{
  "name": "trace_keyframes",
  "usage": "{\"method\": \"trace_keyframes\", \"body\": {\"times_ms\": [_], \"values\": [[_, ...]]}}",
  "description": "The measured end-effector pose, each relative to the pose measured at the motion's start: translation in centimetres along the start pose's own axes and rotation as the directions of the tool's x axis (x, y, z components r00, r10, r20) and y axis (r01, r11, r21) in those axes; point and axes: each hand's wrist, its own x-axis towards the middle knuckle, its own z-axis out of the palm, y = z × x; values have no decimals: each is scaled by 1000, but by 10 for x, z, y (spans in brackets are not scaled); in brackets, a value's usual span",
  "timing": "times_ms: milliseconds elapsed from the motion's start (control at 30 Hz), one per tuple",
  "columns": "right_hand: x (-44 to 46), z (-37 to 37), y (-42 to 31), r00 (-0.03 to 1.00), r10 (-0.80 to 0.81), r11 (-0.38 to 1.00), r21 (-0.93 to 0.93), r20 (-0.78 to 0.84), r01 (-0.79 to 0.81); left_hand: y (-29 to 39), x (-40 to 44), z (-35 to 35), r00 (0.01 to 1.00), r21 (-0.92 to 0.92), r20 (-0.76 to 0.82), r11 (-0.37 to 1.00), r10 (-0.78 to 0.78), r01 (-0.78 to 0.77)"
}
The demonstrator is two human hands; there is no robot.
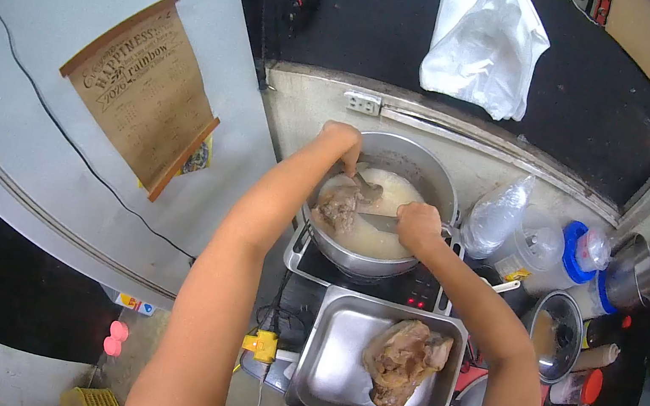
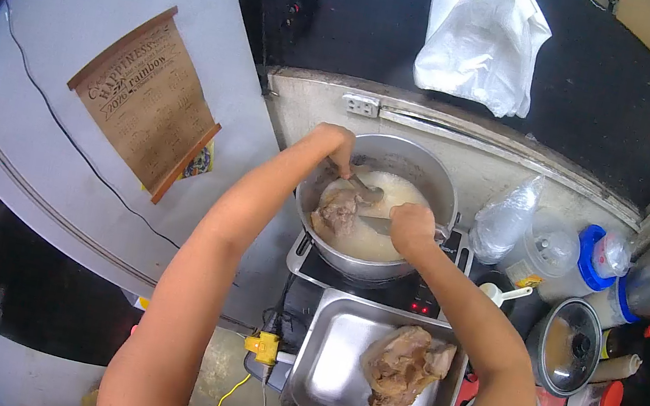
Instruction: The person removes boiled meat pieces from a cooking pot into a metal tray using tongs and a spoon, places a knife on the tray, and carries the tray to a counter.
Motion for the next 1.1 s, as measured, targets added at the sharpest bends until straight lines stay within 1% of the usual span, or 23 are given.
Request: {"method": "trace_keyframes", "body": {"times_ms": [167, 267, 367, 467, 567, 667, 767, 867, 967, 1067, 1100], "values": [[-2, 4, -2, 998, -39, 999, -39, -57, 37, 1, 16, 1, 981, -25, 190, 999, -30, 35], [-2, 7, -2, 995, -57, 991, -122, -82, 46, 2, 19, 1, 984, -17, 177, 1000, 11, -8], [-2, 12, -4, 993, -53, 989, -145, -105, 38, 2, 19, 4, 976, -52, 219, 999, 17, -5], [-2, 6, -5, 995, -40, 989, -149, -94, 26, -3, 7, 5, 971, -197, 239, 980, 25, 24], [6, 3, -5, 991, -41, 993, -115, -129, 26, -5, 3, 11, 989, -219, 148, 975, -7, 39], [0, -5, -14, 987, -73, 988, -145, -144, 52, -3, 6, 13, 990, -212, 143, 977, 5, 26], [-5, -1, -8, 988, -60, 988, -151, -145, 38, -5, -11, 11, 997, -162, 56, 986, 45, -35], [-11, -13, -5, 999, -5, 994, -112, -42, 0, -13, -20, 9, 996, -162, 18, 983, 88, -84], [-16, -19, -7, 997, -4, 991, -131, -77, -6, -16, -33, 2, 996, -161, 31, 983, 89, -82], [-13, -6, -5, 979, -48, 985, -171, -199, 14, -18, -40, 2, 998, -173, -1, 982, 70, -69], [-14, -9, -7, 977, -59, 984, -177, -204, 22, -18, -45, 2, 998, -182, -9, 981, 66, -66]]}}
